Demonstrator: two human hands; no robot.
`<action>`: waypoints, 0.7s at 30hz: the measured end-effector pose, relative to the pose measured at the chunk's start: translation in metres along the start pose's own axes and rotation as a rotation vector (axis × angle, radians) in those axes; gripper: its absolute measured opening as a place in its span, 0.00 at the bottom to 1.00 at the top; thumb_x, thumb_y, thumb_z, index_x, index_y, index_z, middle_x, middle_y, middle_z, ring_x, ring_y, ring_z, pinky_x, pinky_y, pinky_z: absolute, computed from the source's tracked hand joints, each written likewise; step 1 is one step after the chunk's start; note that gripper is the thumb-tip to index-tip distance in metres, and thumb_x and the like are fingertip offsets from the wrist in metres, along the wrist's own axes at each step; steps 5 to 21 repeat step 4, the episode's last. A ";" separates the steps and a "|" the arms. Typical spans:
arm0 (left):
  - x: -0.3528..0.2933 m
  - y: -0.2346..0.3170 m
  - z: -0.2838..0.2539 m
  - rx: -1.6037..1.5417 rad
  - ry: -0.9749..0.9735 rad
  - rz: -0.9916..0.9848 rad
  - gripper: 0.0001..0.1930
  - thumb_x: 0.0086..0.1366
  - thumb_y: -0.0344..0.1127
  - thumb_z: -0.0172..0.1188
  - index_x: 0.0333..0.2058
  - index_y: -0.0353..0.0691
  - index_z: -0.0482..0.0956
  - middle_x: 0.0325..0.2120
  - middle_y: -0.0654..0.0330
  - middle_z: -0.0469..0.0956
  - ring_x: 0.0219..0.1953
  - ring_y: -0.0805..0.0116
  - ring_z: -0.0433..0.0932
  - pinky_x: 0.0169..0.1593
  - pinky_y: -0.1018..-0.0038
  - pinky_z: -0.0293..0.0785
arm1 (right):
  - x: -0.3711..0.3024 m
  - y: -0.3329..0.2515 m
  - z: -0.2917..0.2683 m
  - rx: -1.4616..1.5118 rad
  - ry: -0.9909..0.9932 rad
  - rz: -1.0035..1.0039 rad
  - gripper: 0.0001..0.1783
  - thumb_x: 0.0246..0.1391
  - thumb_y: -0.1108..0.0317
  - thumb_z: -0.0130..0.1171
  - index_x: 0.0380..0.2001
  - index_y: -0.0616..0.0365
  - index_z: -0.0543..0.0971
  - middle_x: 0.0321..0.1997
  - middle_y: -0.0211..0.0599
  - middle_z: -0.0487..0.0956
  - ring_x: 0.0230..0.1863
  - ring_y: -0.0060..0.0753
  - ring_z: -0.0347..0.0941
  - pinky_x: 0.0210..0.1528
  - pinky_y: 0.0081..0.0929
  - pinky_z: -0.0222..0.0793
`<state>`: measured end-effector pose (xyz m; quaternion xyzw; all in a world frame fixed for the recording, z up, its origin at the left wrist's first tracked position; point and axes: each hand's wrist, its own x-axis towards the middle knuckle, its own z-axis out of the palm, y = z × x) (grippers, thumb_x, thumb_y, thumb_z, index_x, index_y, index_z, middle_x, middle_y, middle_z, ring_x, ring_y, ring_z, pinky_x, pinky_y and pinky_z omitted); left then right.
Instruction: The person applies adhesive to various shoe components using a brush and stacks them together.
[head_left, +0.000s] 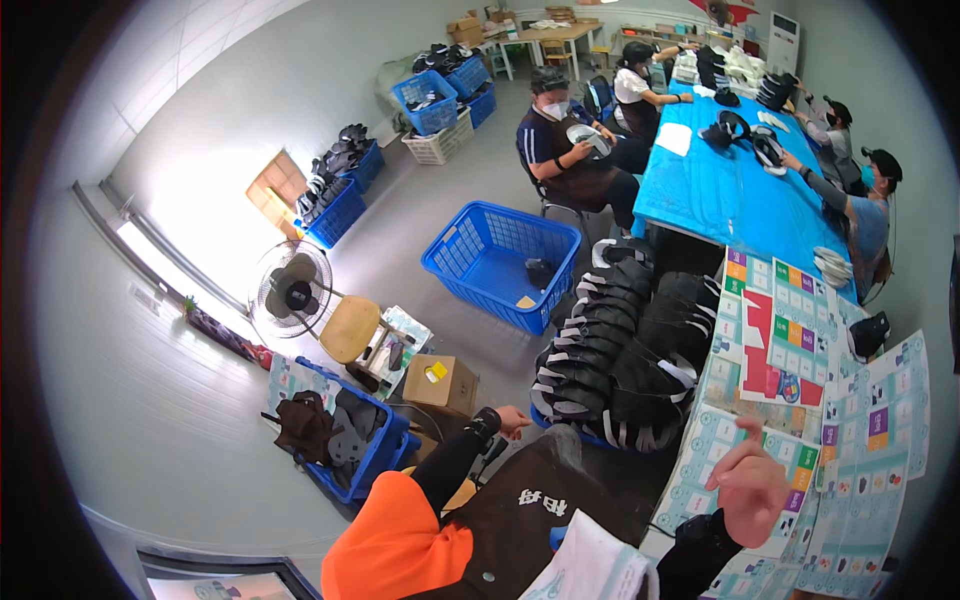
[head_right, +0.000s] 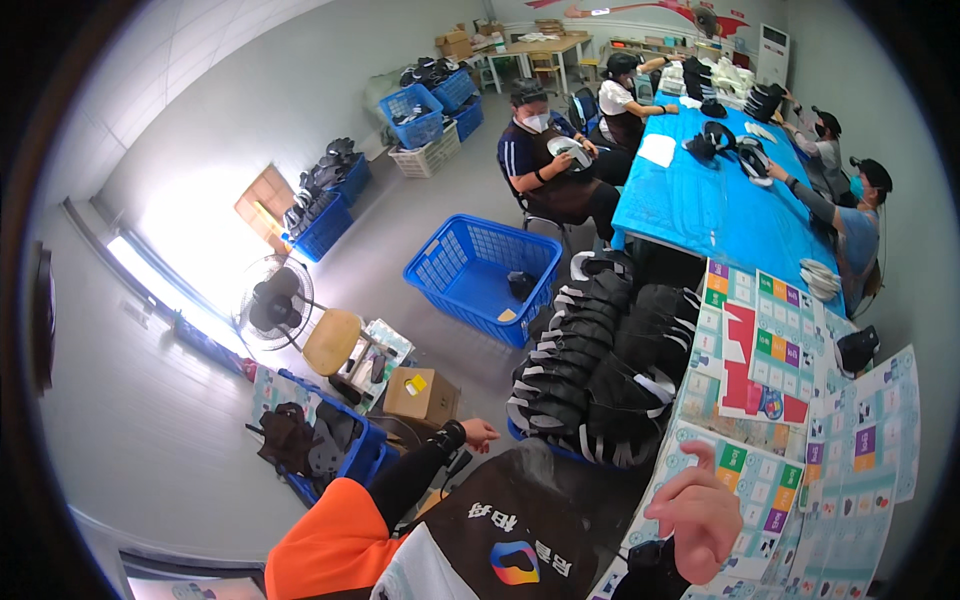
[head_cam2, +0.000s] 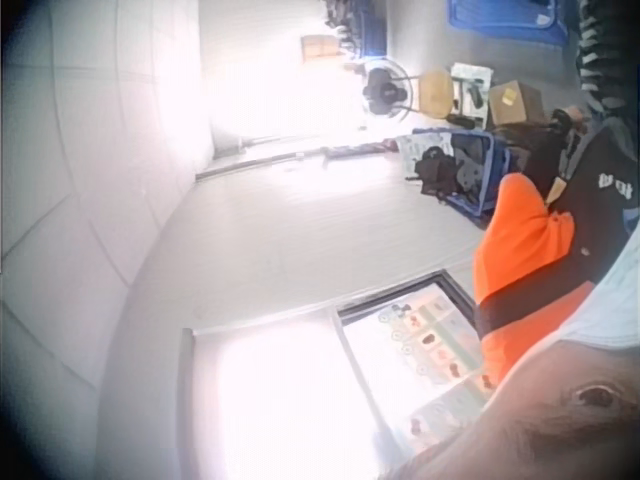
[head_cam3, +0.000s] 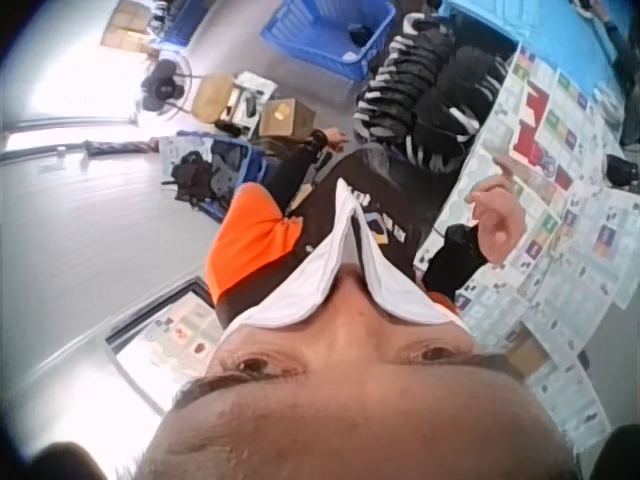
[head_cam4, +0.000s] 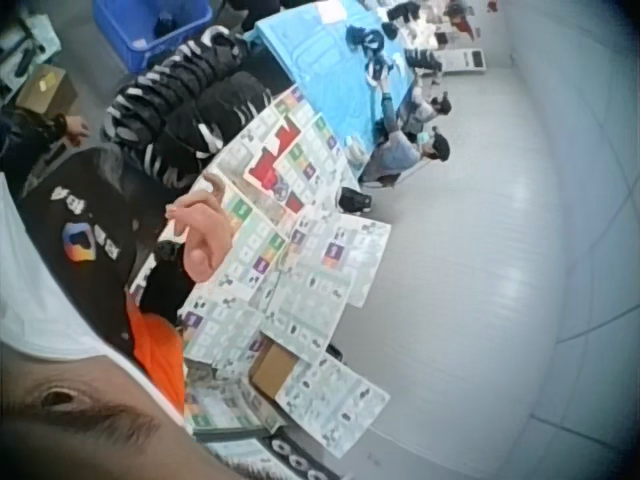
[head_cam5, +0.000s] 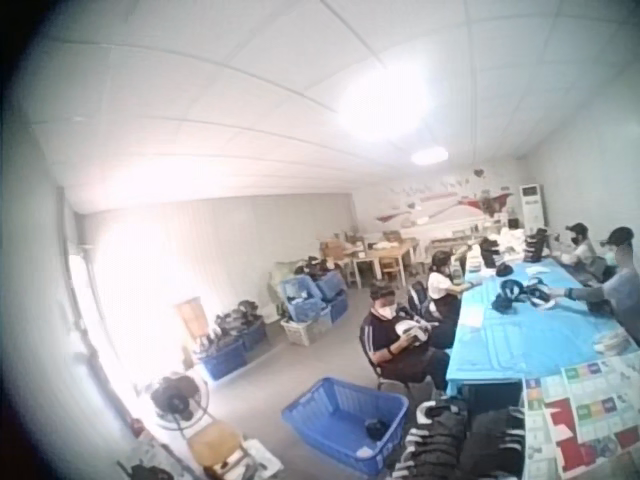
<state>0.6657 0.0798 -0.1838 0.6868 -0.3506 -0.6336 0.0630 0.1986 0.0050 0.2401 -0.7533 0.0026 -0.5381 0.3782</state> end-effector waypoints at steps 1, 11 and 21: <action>0.002 0.003 0.005 0.075 0.003 -0.014 0.26 0.73 0.54 0.52 0.56 0.37 0.76 0.29 0.56 0.86 0.26 0.70 0.83 0.28 0.74 0.78 | -0.012 0.001 0.002 0.009 0.091 0.159 0.37 0.66 0.36 0.43 0.40 0.64 0.81 0.12 0.27 0.69 0.20 0.24 0.70 0.57 0.46 0.60; 0.004 0.011 0.005 0.133 -0.011 -0.039 0.28 0.73 0.55 0.51 0.60 0.39 0.74 0.31 0.57 0.87 0.27 0.69 0.84 0.30 0.75 0.79 | -0.043 0.006 0.000 0.044 0.221 0.437 0.34 0.65 0.38 0.47 0.35 0.62 0.83 0.12 0.25 0.69 0.23 0.26 0.73 0.63 0.50 0.54; 0.004 0.011 0.005 0.133 -0.011 -0.039 0.28 0.73 0.55 0.51 0.60 0.39 0.74 0.31 0.57 0.87 0.27 0.69 0.84 0.30 0.75 0.79 | -0.043 0.006 0.000 0.044 0.221 0.437 0.34 0.65 0.38 0.47 0.35 0.62 0.83 0.12 0.25 0.69 0.23 0.26 0.73 0.63 0.50 0.54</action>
